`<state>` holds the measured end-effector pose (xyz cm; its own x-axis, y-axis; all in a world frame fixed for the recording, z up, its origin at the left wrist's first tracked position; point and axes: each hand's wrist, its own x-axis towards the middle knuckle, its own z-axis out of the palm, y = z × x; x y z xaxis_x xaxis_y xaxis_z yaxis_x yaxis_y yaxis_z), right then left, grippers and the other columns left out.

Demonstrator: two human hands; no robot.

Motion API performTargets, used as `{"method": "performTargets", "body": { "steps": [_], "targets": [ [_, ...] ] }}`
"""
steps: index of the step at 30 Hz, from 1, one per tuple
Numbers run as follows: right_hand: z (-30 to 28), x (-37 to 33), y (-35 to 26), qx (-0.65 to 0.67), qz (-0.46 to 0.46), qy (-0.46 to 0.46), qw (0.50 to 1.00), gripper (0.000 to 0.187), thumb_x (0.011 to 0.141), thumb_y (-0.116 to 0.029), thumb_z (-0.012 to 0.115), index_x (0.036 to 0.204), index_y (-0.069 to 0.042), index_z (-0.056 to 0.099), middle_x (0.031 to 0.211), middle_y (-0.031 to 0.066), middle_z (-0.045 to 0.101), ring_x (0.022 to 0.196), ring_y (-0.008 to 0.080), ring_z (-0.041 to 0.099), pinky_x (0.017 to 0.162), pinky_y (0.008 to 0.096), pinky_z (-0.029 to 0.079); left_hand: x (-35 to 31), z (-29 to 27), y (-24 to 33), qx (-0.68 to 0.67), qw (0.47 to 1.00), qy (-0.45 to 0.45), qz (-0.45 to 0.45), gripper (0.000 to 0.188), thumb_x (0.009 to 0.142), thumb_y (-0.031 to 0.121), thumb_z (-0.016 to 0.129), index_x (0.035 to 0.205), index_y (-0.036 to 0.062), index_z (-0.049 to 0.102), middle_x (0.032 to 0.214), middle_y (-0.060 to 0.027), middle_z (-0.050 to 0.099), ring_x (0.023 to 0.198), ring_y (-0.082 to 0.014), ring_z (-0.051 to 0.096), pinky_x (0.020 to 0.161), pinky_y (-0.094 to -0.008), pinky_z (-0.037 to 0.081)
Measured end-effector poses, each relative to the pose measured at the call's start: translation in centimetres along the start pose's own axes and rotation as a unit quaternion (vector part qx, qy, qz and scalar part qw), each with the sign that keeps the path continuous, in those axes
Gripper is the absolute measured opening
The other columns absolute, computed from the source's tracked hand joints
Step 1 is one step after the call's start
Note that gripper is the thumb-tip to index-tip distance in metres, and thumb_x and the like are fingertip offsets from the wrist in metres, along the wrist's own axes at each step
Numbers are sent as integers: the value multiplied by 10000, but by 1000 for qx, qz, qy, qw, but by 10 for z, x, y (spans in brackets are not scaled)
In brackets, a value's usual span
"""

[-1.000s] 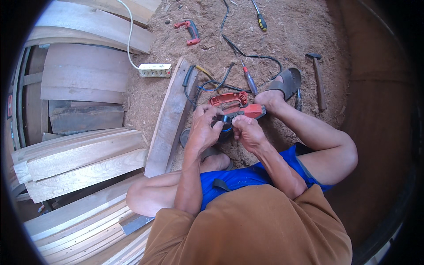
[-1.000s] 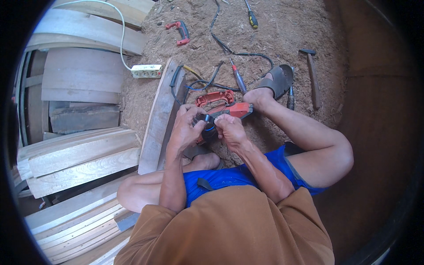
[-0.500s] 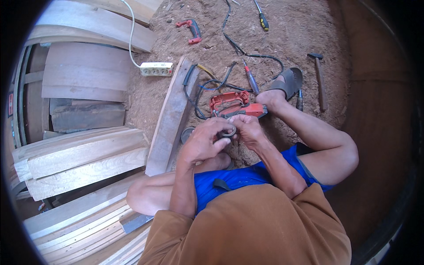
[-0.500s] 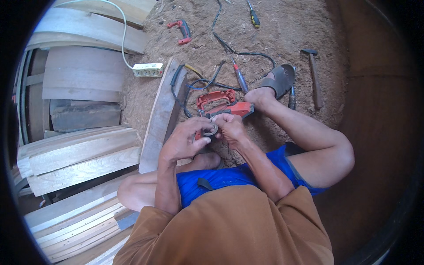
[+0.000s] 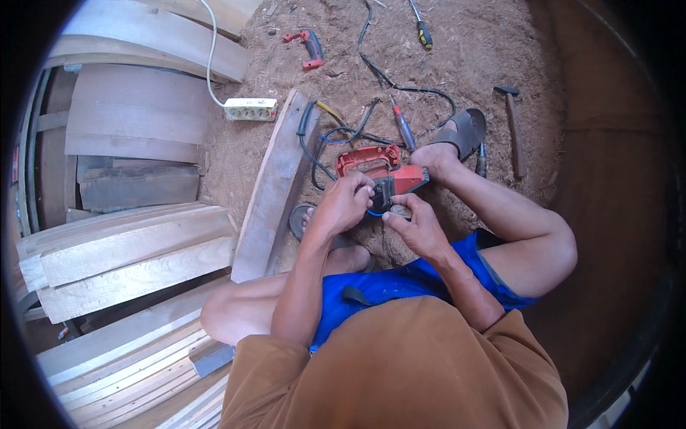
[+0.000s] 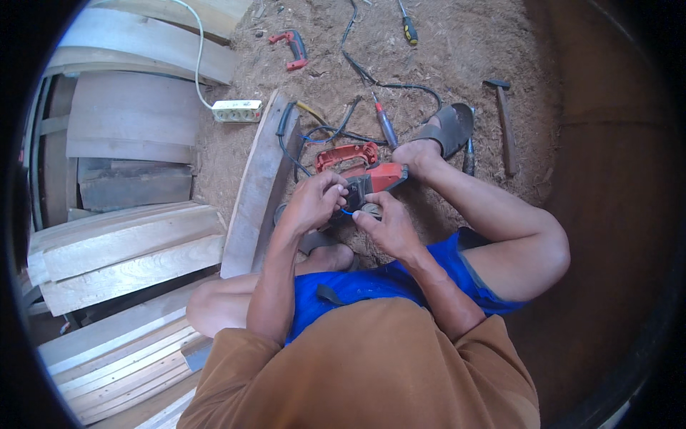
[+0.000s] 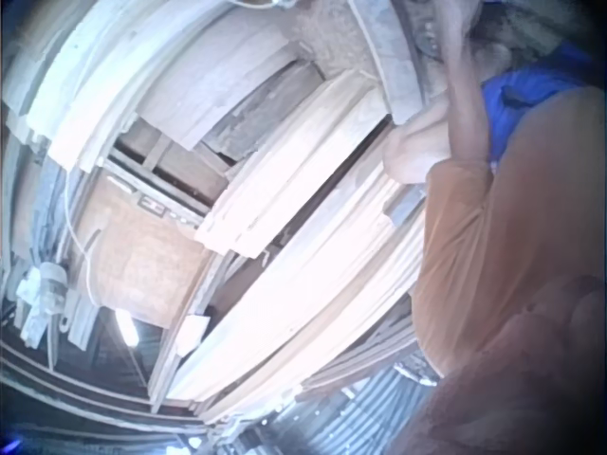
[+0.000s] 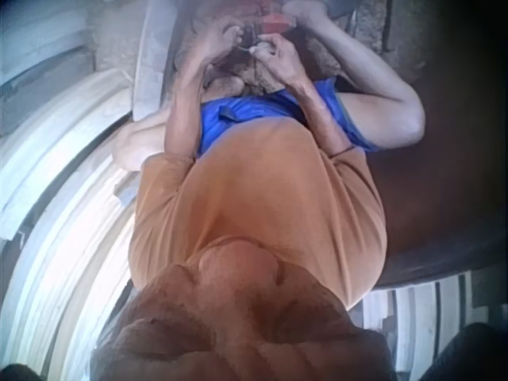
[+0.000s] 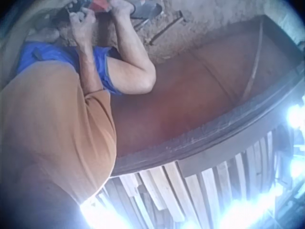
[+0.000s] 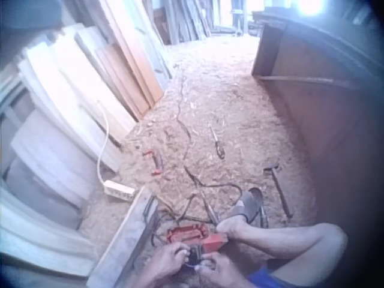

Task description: The person disassembles the housing of a red power saw by hand, removing a component and handling small electrical wires inside the tool.

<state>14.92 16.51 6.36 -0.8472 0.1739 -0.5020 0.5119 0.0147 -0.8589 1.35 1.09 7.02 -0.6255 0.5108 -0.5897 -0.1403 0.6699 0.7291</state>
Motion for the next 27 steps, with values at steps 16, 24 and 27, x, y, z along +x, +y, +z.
{"method": "performTargets", "body": {
  "steps": [16,24,27],
  "targets": [
    [12,-7,11,330,190,-65,922,201,1023,-326,628,1068,-135,585,917,21,699,743,70,598,669,262,494,21,11,6,98,988,-114,27,294,973,258,610,873,-10,678,724,-82,642,675,-158,575,633,-383,458],
    [-2,-5,11,310,217,-87,922,198,1010,-332,641,1028,-138,605,899,10,696,747,63,605,667,231,492,22,10,0,35,990,-136,11,291,1002,279,603,863,25,634,693,-7,548,659,-104,491,593,-316,409],
    [-7,0,21,259,160,-107,946,198,1010,-324,638,1040,-130,624,900,14,700,739,62,614,651,229,493,25,12,-20,-16,987,-155,28,270,965,255,644,855,10,628,705,-25,567,671,-120,505,597,-329,412]
  ]
}}
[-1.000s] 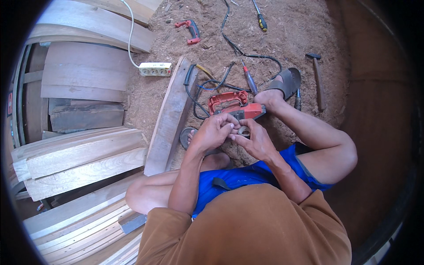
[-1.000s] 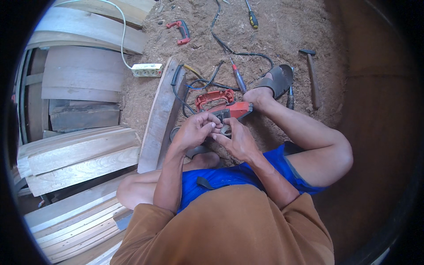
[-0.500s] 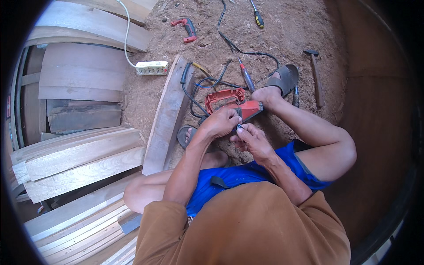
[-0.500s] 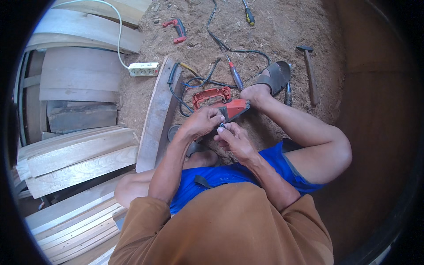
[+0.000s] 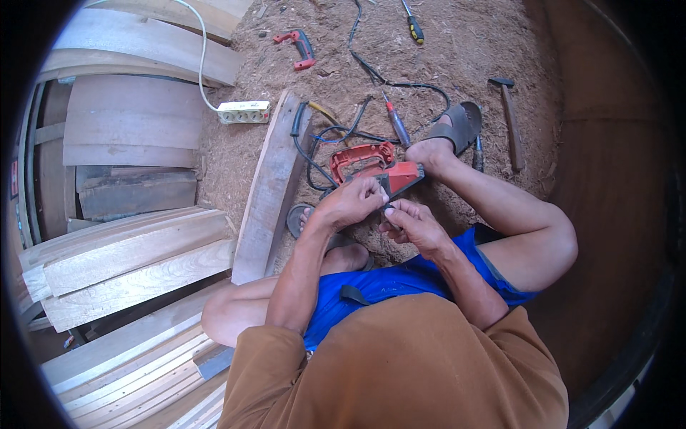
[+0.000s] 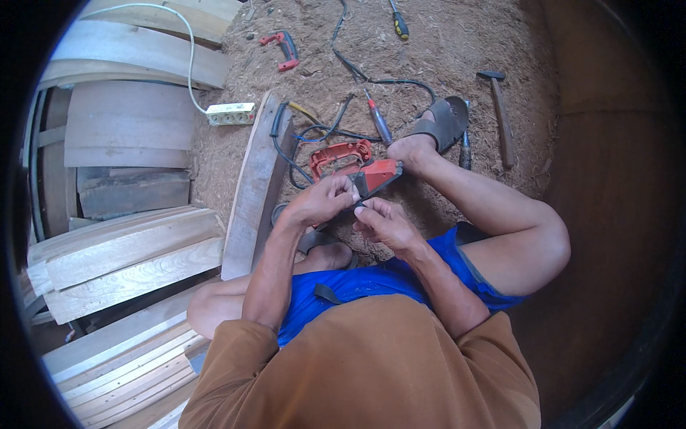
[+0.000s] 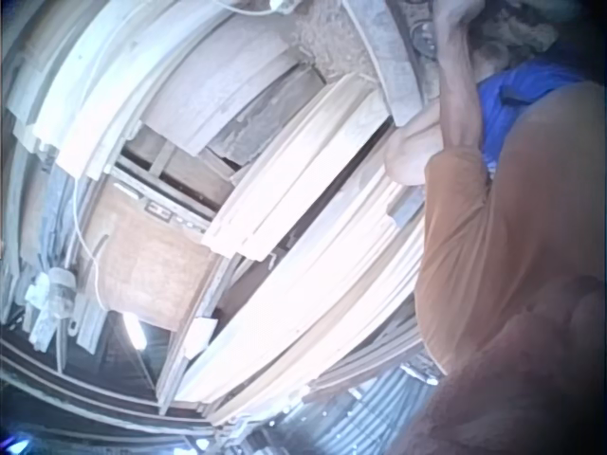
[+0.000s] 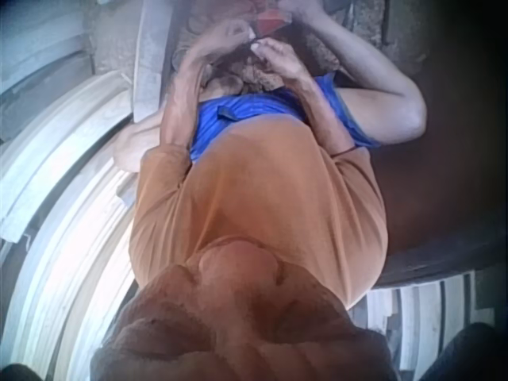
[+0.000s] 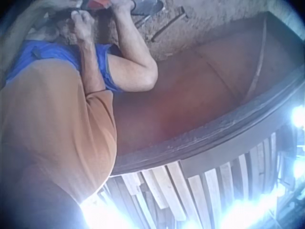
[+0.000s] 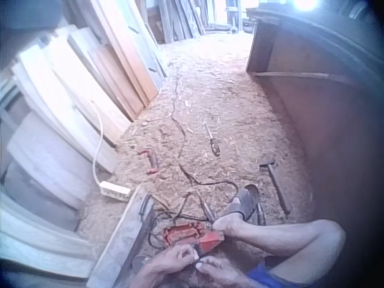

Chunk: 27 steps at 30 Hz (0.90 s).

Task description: The person disassembles the housing of a red power saw by hand, removing a component and handling small electrical wires inside the tool.

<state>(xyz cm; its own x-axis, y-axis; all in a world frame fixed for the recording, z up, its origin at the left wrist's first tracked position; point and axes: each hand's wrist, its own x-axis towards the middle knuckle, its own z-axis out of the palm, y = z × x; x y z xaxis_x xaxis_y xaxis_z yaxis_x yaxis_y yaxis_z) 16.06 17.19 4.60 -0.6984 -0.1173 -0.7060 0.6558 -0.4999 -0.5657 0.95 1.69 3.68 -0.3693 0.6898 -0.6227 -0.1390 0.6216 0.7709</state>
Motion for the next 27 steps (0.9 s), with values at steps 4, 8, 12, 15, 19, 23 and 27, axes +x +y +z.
{"method": "performTargets", "body": {
  "steps": [4,8,12,15,19,23,27],
  "targets": [
    [-2,4,3,-29,-32,0,999,171,1007,-300,642,1049,-134,649,898,15,697,709,59,587,623,220,467,0,2,-5,-4,998,17,57,241,889,218,707,849,-10,639,712,-54,603,680,-139,534,601,-350,434],
    [2,13,10,31,58,10,998,164,1005,-305,641,1042,-146,657,910,4,692,720,58,573,630,216,457,-6,3,4,26,999,22,27,241,876,219,702,869,-17,654,740,-115,656,714,-206,631,640,-384,480],
    [0,40,33,89,84,-43,992,184,990,-310,657,1058,-140,676,907,-8,693,716,60,602,608,224,466,-19,7,34,262,961,90,-7,159,843,128,673,932,-4,679,852,-179,698,800,-327,681,730,-445,528],
    [18,46,21,111,72,-33,991,216,964,-286,684,1106,-124,695,878,-7,688,690,58,613,580,224,463,-26,5,28,354,923,147,25,167,816,104,648,935,-7,685,907,-242,704,873,-433,683,775,-523,537],
    [41,38,-4,41,76,36,996,268,944,-230,681,1150,-62,710,873,30,708,709,111,652,639,288,528,-29,2,20,366,893,244,91,164,816,95,649,947,-2,674,886,-241,683,846,-466,663,749,-569,519],
    [30,46,18,-254,-179,135,941,284,937,-187,665,1139,8,708,884,65,726,733,160,672,694,339,544,-27,0,15,359,887,260,133,156,815,76,648,950,-1,659,874,-243,668,835,-473,655,728,-577,509],
    [39,43,-3,-139,-188,146,961,214,939,-124,634,1050,37,720,831,77,718,751,144,658,717,339,524,-34,0,22,348,879,289,151,177,821,39,635,996,9,640,871,-241,669,831,-463,662,705,-567,515]
  ]
}}
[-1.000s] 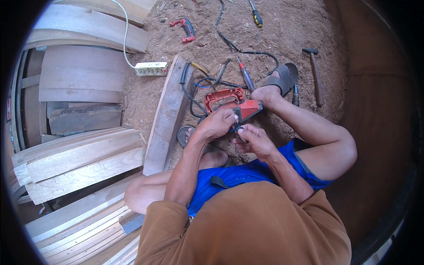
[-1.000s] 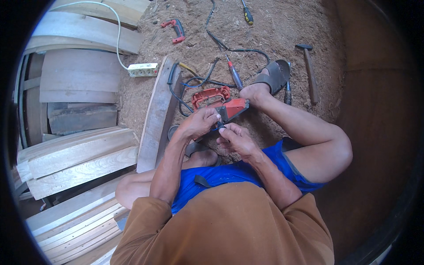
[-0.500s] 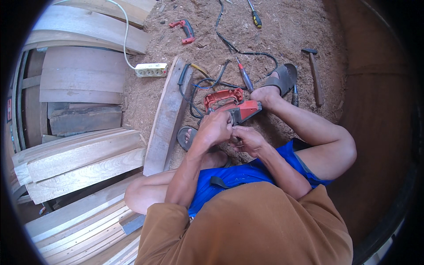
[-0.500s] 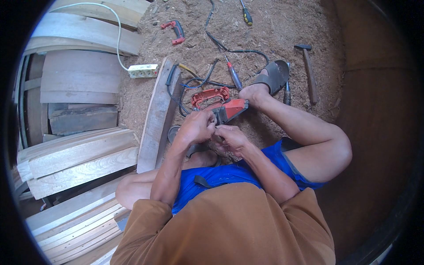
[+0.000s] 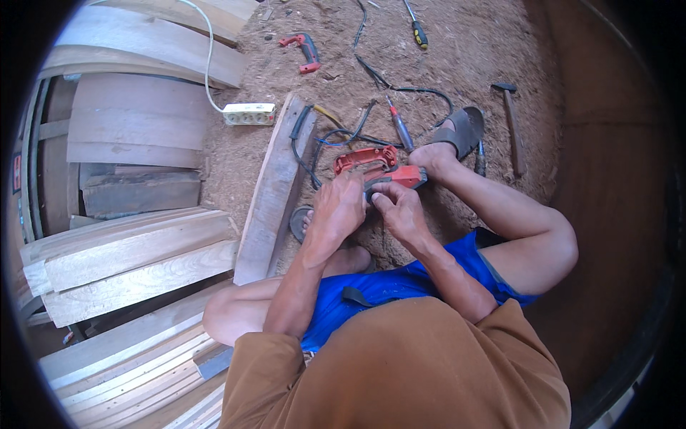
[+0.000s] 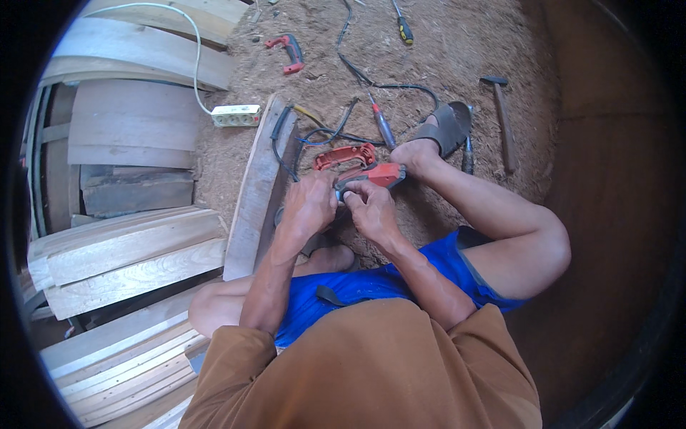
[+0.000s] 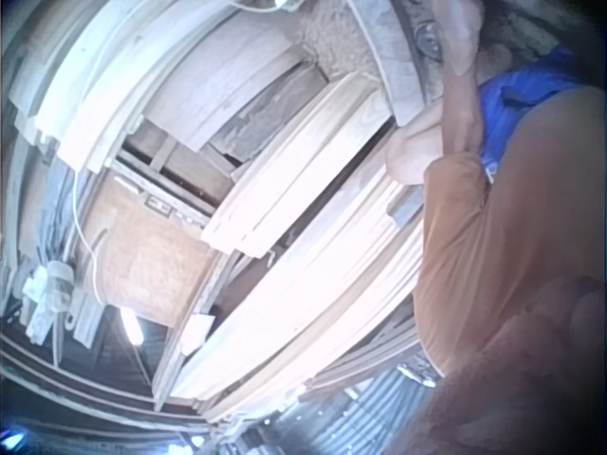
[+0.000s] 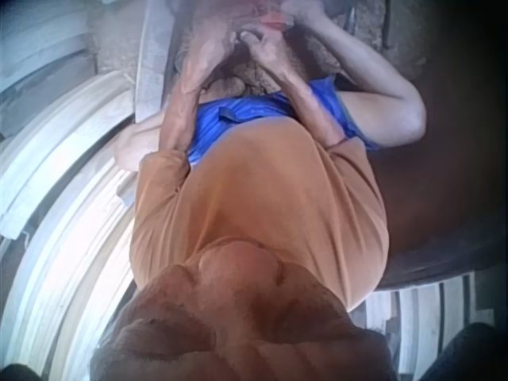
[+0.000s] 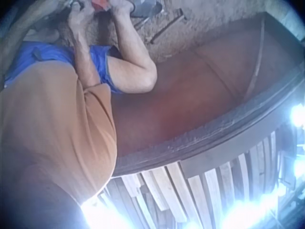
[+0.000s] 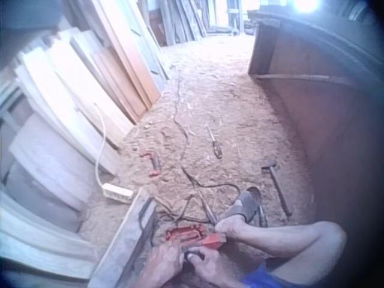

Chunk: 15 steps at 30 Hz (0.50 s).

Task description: The person disassembles the housing of a red power saw by hand, removing a component and handling small electrical wires inside the tool.

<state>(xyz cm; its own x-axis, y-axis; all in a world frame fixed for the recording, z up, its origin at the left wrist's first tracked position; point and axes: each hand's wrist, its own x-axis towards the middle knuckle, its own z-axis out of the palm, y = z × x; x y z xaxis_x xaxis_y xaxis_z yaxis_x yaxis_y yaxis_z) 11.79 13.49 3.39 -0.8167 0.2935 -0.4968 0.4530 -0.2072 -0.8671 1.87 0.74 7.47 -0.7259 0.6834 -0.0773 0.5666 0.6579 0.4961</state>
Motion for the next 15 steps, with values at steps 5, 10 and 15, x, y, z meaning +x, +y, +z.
{"method": "performTargets", "body": {
  "steps": [5,10,15],
  "targets": [
    [1,2,-17,133,148,-49,979,149,959,-153,655,937,-24,727,747,17,671,614,65,585,540,248,484,-2,-6,6,-36,999,27,1,264,824,20,635,1084,34,591,871,-238,670,793,-464,664,668,-573,514],
    [11,13,-14,160,189,-49,968,165,971,-193,673,887,-54,697,733,3,658,559,66,561,480,224,455,-10,-7,7,-41,998,47,-10,206,851,37,625,1018,26,505,845,-244,651,752,-484,653,634,-579,495],
    [20,24,-11,156,209,-43,965,196,966,-194,672,804,-89,641,685,-9,614,536,71,526,469,247,444,-20,-18,16,-76,994,16,-80,199,867,45,622,1051,39,545,789,-218,691,737,-453,683,648,-535,531]
  ]
}}
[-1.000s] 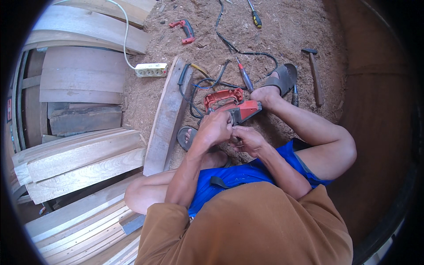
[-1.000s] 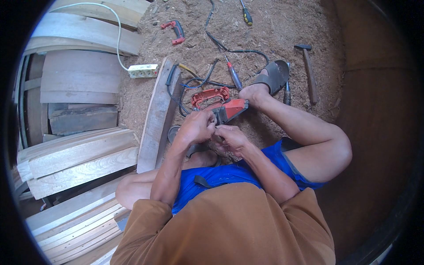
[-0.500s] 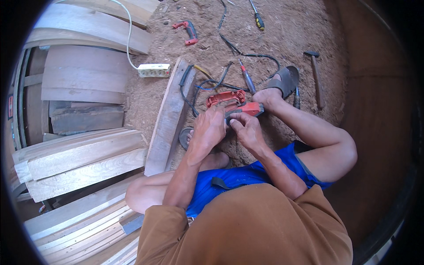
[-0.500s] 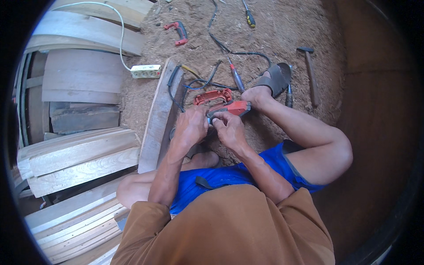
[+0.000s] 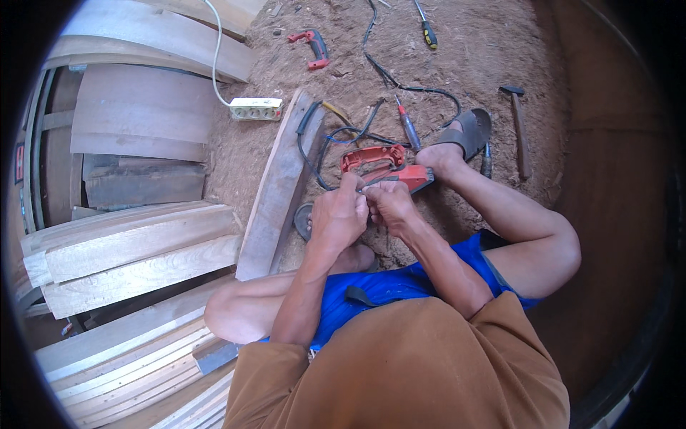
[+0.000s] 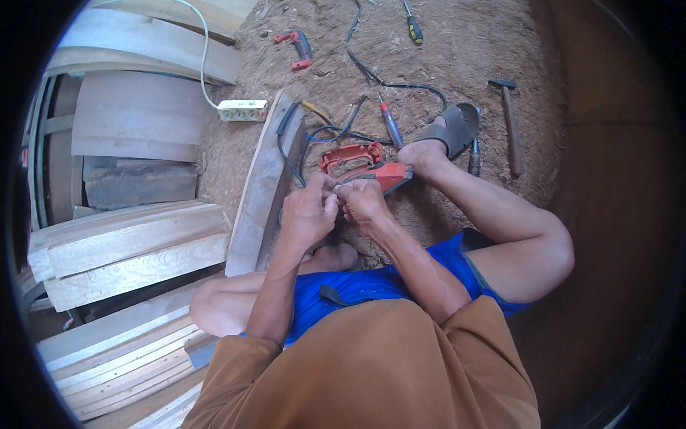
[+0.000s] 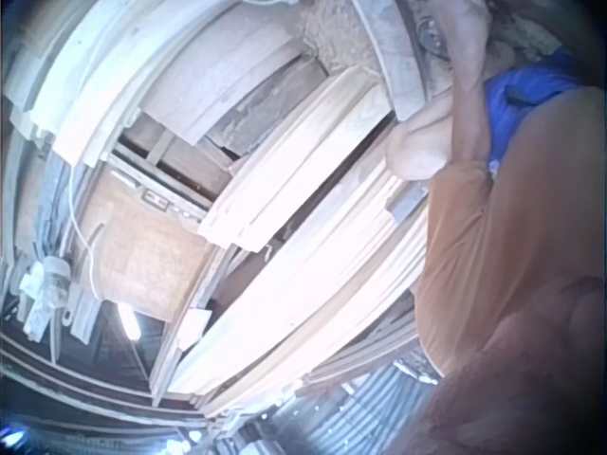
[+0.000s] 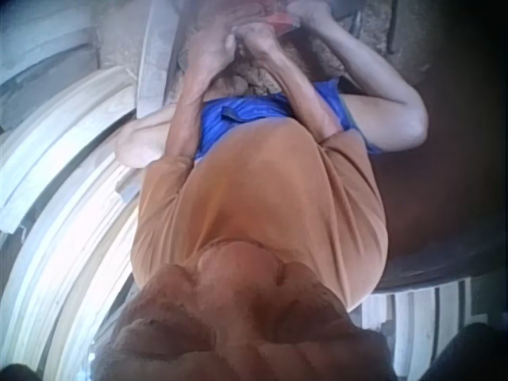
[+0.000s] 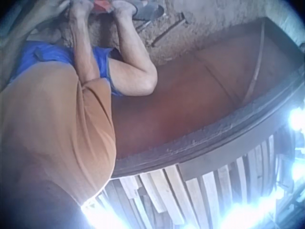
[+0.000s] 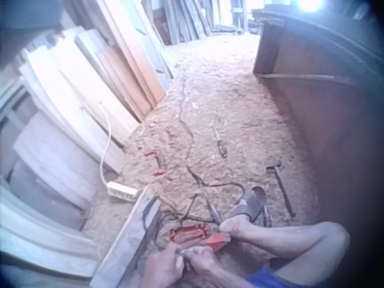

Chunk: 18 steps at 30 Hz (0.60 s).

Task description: The person disassembles the housing of a red power saw by hand, removing a component and handling small electrical wires inside the tool.

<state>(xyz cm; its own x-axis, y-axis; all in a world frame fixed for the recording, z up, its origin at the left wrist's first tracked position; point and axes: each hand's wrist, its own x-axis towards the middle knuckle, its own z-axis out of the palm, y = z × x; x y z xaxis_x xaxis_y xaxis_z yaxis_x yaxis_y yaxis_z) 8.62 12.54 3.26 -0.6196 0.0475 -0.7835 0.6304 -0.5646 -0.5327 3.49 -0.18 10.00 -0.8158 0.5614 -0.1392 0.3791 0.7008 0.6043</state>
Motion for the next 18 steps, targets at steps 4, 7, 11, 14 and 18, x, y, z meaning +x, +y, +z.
{"method": "performTargets", "body": {
  "steps": [4,7,11,14,18],
  "targets": [
    [-3,5,5,8,-19,-16,1000,218,936,-140,630,727,-112,575,634,-30,512,500,82,450,433,269,375,-1,-3,-14,-140,986,-8,-93,168,889,50,620,1056,35,610,827,-187,745,768,-378,741,699,-454,582],
    [-7,5,8,8,-33,-34,999,222,941,-156,609,731,-135,541,629,-41,474,505,83,429,446,272,363,6,0,-35,-198,971,68,-119,150,908,65,621,1051,21,625,905,-165,768,815,-330,763,726,-410,593],
    [-12,3,11,22,-44,-40,998,211,942,-158,604,749,-141,521,646,-40,466,530,86,437,474,270,364,15,-3,-42,-154,985,-60,-46,373,903,86,624,1270,22,621,1087,-207,742,1017,-354,724,881,-439,560],
    [-18,1,12,26,-55,-53,997,185,946,-159,601,775,-133,533,659,-33,479,551,88,454,498,269,382,22,2,-51,-132,985,-97,58,403,907,39,593,1307,31,640,1094,-173,745,937,-314,740,853,-413,569],
    [-24,-2,17,16,-86,-46,995,178,951,-156,596,787,-120,538,672,-28,487,557,92,458,508,272,388,24,-7,-48,-78,981,-174,28,377,907,96,589,1271,45,669,1096,-206,735,993,-375,723,886,-446,554]
  ]
}}
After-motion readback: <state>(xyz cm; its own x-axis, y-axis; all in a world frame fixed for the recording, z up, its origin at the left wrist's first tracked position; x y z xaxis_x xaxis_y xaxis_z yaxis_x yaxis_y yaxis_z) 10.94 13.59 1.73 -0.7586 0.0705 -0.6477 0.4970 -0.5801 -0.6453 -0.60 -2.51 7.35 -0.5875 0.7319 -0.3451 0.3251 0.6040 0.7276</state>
